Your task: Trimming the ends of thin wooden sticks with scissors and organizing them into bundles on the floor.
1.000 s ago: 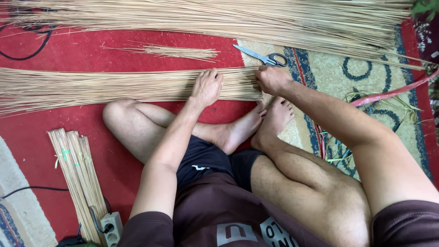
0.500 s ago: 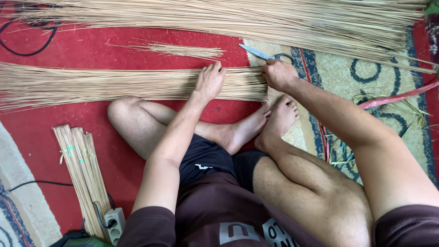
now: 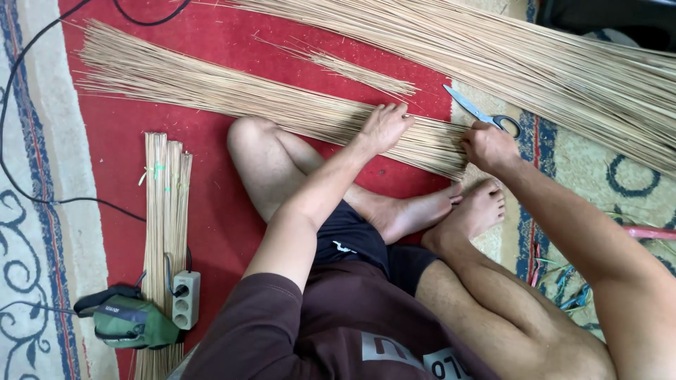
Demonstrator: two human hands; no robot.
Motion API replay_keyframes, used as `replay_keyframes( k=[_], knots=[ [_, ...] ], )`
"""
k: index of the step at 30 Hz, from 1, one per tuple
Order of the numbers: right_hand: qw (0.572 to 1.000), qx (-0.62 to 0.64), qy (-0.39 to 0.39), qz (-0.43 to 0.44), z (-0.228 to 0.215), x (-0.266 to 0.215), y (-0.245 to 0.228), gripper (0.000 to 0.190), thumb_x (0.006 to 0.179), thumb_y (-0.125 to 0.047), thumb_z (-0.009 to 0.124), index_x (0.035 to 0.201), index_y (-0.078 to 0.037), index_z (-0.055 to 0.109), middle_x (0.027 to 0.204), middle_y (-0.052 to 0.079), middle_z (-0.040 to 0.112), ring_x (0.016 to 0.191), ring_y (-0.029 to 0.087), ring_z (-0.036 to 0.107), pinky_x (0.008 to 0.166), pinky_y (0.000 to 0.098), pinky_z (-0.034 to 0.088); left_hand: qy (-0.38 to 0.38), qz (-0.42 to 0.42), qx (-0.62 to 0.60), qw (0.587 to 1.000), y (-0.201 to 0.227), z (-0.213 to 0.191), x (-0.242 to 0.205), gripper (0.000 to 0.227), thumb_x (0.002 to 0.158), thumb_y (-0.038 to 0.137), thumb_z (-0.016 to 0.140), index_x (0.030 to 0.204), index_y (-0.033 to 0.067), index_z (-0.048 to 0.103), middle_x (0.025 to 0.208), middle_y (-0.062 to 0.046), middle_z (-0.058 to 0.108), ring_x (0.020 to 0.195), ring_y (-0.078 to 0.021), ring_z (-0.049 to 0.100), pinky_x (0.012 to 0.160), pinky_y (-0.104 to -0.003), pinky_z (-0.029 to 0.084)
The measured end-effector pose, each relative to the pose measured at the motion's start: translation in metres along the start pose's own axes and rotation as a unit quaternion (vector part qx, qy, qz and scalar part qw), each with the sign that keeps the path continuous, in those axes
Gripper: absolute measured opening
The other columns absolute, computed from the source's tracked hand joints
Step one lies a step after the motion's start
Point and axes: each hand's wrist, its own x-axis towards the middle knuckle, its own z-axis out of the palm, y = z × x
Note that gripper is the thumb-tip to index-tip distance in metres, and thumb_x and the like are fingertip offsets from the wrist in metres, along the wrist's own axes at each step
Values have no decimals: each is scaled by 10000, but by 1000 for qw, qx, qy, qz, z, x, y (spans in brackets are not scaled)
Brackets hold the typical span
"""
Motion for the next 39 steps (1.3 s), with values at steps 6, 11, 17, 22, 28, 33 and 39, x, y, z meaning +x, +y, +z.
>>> replay_keyframes(
  k=[6,11,17,22,28,33,39],
  knots=[
    [1000,4,10,-4,1,-3,0,272,1038,-332,607,1138,-118,742,1116,73,667,1015,333,738,841,448,637,8,2,0,1000,5,-14,-5,335,803,82,721,1087,260,713,1025,-43,561,956,-285,663,803,-439,533],
    [1000,17,10,9,7,-1,0,272,1025,-322,603,1145,-110,725,1116,90,671,1008,350,739,832,484,632,31,37,-29,998,5,-44,-11,207,831,113,706,1013,210,724,1008,-63,549,930,-307,640,756,-444,530],
    [998,5,60,-16,9,2,17,247,998,-330,596,988,-99,682,985,70,653,909,348,729,756,469,630,119,65,-35,990,11,-62,-9,146,840,185,745,974,164,690,984,-54,506,901,-308,598,692,-444,517],
    [995,66,57,-39,7,1,24,200,954,-291,657,933,-93,682,924,50,659,840,353,735,717,485,632,137,75,-23,987,8,-50,-11,145,831,240,752,945,214,667,941,-10,521,911,-254,576,692,-405,516],
    [991,131,12,-13,-12,-3,21,185,962,-231,691,950,-46,700,933,108,687,916,401,723,768,525,607,97,58,-7,994,16,-62,-14,92,927,310,645,952,225,618,858,6,579,934,-225,577,771,-394,494],
    [982,187,-14,25,-22,-9,20,200,957,-233,702,934,-34,706,920,157,717,974,420,712,808,552,591,86,54,-23,995,22,-72,-13,89,932,304,620,947,217,620,798,3,635,897,-216,609,774,-387,491],
    [972,213,-76,57,-42,-17,13,226,976,-238,650,1070,-41,708,942,119,771,1028,372,726,909,535,579,112,49,-8,993,25,-67,-9,98,902,317,636,919,223,621,823,5,618,890,-207,611,769,-371,474]
  ],
)
